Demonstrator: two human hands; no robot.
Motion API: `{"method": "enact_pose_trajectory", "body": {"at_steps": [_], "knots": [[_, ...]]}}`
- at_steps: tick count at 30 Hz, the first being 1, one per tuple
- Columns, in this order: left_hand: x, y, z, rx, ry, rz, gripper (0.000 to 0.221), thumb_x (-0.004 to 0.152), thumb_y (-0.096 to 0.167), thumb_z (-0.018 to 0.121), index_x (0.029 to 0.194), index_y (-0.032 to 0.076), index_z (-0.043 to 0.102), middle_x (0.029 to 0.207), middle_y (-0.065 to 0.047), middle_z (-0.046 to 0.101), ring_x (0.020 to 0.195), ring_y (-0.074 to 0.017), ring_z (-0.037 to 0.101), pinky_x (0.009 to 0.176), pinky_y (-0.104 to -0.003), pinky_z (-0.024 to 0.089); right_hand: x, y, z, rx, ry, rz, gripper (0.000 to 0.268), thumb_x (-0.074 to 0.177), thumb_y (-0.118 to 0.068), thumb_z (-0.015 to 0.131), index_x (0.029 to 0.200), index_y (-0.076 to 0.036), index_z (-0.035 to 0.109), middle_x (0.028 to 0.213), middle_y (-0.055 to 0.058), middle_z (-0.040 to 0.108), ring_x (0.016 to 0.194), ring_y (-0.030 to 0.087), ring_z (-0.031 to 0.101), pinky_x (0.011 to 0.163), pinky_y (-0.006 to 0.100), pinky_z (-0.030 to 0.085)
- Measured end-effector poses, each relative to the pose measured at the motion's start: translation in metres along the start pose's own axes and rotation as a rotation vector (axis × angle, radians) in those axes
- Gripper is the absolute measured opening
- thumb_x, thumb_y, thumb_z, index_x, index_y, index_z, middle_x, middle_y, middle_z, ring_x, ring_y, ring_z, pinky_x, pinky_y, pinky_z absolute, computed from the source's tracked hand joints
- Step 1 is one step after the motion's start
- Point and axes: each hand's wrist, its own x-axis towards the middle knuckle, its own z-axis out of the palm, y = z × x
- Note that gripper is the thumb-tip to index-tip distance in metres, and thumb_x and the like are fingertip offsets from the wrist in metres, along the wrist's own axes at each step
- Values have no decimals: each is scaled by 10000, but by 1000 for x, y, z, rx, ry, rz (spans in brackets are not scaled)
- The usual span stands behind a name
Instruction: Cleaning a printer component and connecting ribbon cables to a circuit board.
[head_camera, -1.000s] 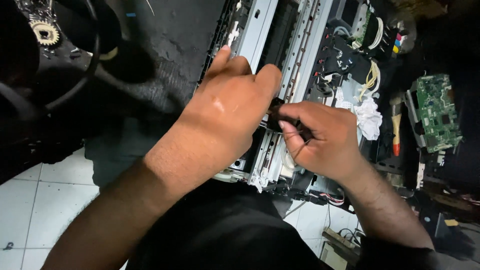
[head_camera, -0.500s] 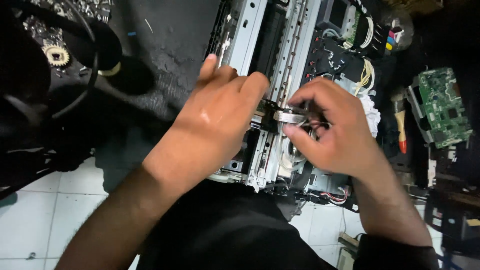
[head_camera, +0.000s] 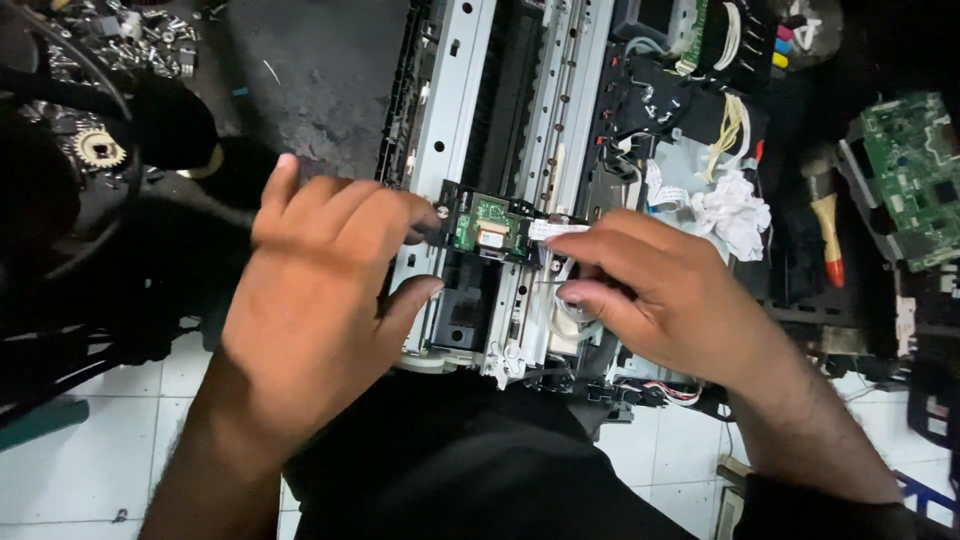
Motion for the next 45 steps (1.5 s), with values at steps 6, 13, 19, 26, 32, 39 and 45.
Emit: {"method": "enact_pose_trajectory", "body": {"at_steps": [6, 13, 19, 26, 32, 39, 45], "knots": [[-11, -5, -4, -67, -55, -73, 402, 765, 303, 868, 1080, 130, 688, 992, -33, 733, 935, -280, 668, 1106, -642, 386, -3, 2, 10, -142, 107, -39, 286, 943, -93, 767, 1167, 30, 640, 1005, 141, 748, 769, 210, 723, 696, 333, 620], [-14, -7, -5, -109, -40, -43, 334, 804, 273, 835, 1052, 126, 668, 1020, -33, 732, 940, -281, 660, 1108, -622, 379, -4, 1, 15, -388, 140, -145, 85, 1021, 9, 658, 1095, -24, 630, 885, 86, 660, 686, 209, 596, 592, 316, 520], [-16, -6, -5, -120, -72, -46, 305, 833, 302, 788, 1060, 128, 683, 1037, -23, 728, 967, -301, 642, 1128, -599, 345, 2, -6, 20, -426, 172, -103, 334, 829, 216, 596, 1004, -64, 651, 917, 77, 566, 771, 235, 578, 610, 292, 442], [-16, -6, -2, -98, -68, -34, 310, 832, 321, 791, 1066, 136, 707, 1045, -24, 744, 991, -306, 650, 1113, -587, 366, 11, -13, 26, -388, 174, -123, 118, 955, 28, 793, 986, 0, 683, 885, 111, 649, 761, 227, 618, 694, 310, 530], [-9, 7, 11, 25, 47, 65, 435, 719, 381, 872, 1101, 214, 750, 1114, -23, 683, 1005, -317, 603, 1028, -624, 431, 15, -18, 32, -355, 198, -47, 191, 979, 0, 775, 879, -13, 613, 905, 112, 602, 793, 222, 606, 650, 288, 499], [-7, 10, 12, 48, 47, 88, 576, 644, 388, 900, 1161, 203, 725, 1146, -12, 655, 1071, -316, 586, 1072, -647, 402, 16, -17, 34, -215, 225, 15, 254, 929, -32, 818, 1123, 60, 682, 981, 186, 626, 831, 286, 641, 724, 337, 527], [-11, 4, 13, 43, 37, 61, 531, 671, 370, 884, 1151, 206, 727, 1150, -7, 655, 1075, -307, 587, 1090, -640, 376, 21, -23, 35, -378, 248, -10, 82, 948, 4, 793, 915, -30, 726, 887, 83, 653, 772, 228, 648, 653, 287, 489]]}}
